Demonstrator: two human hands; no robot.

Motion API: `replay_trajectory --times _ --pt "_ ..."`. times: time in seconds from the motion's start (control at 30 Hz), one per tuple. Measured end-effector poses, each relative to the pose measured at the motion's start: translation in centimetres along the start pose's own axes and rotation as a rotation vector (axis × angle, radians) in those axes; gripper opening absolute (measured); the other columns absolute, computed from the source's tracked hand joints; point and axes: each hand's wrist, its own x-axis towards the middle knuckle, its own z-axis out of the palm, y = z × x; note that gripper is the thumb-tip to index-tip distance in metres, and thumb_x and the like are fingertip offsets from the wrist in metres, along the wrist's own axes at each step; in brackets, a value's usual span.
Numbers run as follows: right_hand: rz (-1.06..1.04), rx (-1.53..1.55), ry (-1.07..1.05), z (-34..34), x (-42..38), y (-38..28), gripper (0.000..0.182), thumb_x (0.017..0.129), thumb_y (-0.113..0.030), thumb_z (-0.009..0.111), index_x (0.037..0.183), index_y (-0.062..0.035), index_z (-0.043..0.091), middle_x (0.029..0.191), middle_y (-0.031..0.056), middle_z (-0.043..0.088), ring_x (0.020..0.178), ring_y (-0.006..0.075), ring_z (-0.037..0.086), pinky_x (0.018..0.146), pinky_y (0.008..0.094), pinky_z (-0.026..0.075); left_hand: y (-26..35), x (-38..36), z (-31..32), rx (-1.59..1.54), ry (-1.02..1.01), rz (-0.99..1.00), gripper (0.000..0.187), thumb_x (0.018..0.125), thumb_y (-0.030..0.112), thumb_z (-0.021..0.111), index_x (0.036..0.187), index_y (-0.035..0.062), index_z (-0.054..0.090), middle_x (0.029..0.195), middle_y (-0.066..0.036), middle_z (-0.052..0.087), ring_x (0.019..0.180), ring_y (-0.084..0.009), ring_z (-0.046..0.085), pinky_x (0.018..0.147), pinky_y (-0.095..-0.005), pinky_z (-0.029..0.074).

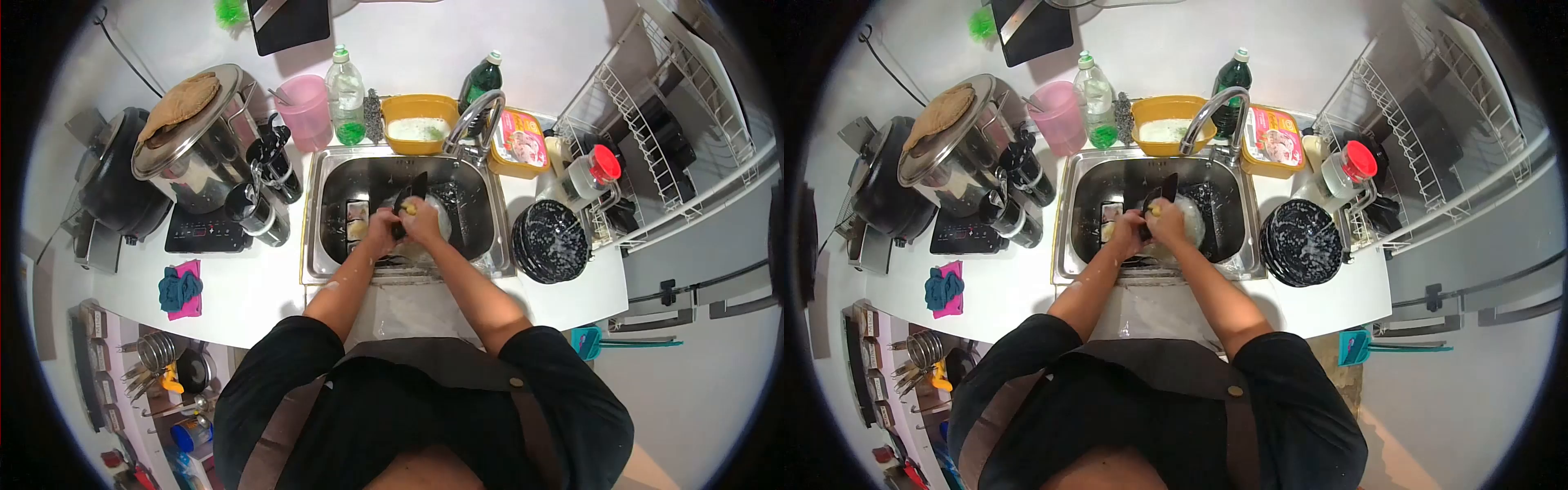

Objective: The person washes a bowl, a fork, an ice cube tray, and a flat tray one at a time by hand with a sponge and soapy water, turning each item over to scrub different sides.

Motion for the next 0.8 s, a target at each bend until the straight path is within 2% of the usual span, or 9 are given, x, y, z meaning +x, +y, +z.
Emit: replay_trajectory --times 0.13,0.27,0.37,0.47,0.57,0.63,0.67,0.77,0.8 --pt "0.142 0.356 -0.215 0.7 -2.3 0.3 0.032 0.069 -0.012 0.068 0.098 -0.0004 0.060 0.087 0.0134 0.062 0.079 0.0224 0.058 0.071 0.0334 0.046 0.5 0.7 -0.6 0.126 0.151 -0.076 0.054 0.079 0.055 0.054 0.110 0.0110 0.047 0.097 -0.007 0.056 0.092 -0.0204 0.053 0.075 -0.0365 0.046" --pt "0.224 0.773 -0.081 1.5 0.5 1.6 0.027 0.071 -0.003 0.066 0.098 -0.0001 0.060 0.086 0.0054 0.061 0.076 0.0125 0.055 0.069 0.0267 0.045 -2.0 4.3 -0.9 0.796 0.387 0.561 0.048 0.087 0.042 0.049 0.124 0.0141 0.037 0.090 -0.011 0.056 0.080 -0.0212 0.056 0.064 -0.0370 0.048" --pt "0.083 0.690 0.239 -0.2 3.3 0.0 0.025 0.070 0.001 0.064 0.095 0.0013 0.060 0.084 0.0047 0.061 0.073 0.0113 0.055 0.066 0.0247 0.045 1.3 0.1 5.1 0.787 0.379 0.185 0.043 0.089 0.035 0.047 0.127 0.0222 0.034 0.085 -0.013 0.057 0.065 -0.0223 0.057 0.051 -0.0346 0.047" --pt "0.119 0.789 0.743 -0.3 7.3 0.2 0.020 0.070 -0.002 0.064 0.091 -0.0019 0.062 0.081 0.0080 0.063 0.066 0.0169 0.059 0.062 0.0295 0.048 -0.4 1.6 4.3 0.882 0.345 0.355 0.054 0.083 0.005 0.043 0.130 0.0273 0.031 0.082 -0.014 0.059 0.057 -0.0237 0.058 0.045 -0.0334 0.047" --pt "0.079 0.257 0.770 -2.1 5.1 -2.4 0.023 0.070 -0.010 0.066 0.092 -0.0027 0.062 0.078 0.0149 0.064 0.068 0.0275 0.062 0.063 0.0345 0.048 -0.1 1.7 4.6 0.765 0.232 0.381 0.068 0.075 -0.009 0.040 0.133 0.0244 0.029 0.101 -0.012 0.054 0.080 -0.0225 0.058 0.060 -0.0326 0.051" --pt "-0.063 0.115 0.513 -1.4 4.8 -0.9 0.025 0.070 -0.016 0.063 0.091 -0.0032 0.061 0.078 0.0171 0.063 0.073 0.0340 0.061 0.064 0.0377 0.047 0.2 2.0 3.6 0.409 0.085 0.344 0.064 0.079 -0.009 0.040 0.133 0.0215 0.028 0.113 -0.008 0.048 0.095 -0.0192 0.054 0.073 -0.0316 0.052" --pt "-0.065 0.109 0.368 -1.0 4.1 -0.6 0.024 0.070 -0.017 0.062 0.090 -0.0032 0.062 0.078 0.0163 0.063 0.073 0.0320 0.061 0.064 0.0368 0.047 1.1 0.7 4.3 0.392 0.091 0.348 0.052 0.078 -0.003 0.041 0.128 0.0111 0.035 0.114 -0.008 0.048 0.098 -0.0193 0.053 0.084 -0.0341 0.047" --pt "0.013 0.211 0.084 -0.9 1.2 -1.1 0.025 0.069 -0.017 0.062 0.088 -0.0020 0.062 0.073 0.0135 0.063 0.069 0.0247 0.061 0.063 0.0335 0.046 1.8 1.4 0.5 0.043 -0.238 0.300 0.043 0.081 0.017 0.046 0.122 0.0071 0.041 0.113 -0.008 0.049 0.103 -0.0204 0.050 0.090 -0.0366 0.041" --pt "0.048 0.264 0.014 -1.1 0.7 -1.2 0.025 0.068 -0.017 0.062 0.087 -0.0015 0.062 0.072 0.0125 0.062 0.067 0.0222 0.060 0.062 0.0323 0.046 2.2 0.3 1.3 0.115 -0.128 0.269 0.049 0.082 0.041 0.047 0.117 0.0066 0.045 0.114 -0.008 0.049 0.107 -0.0218 0.046 0.096 -0.0353 0.032"
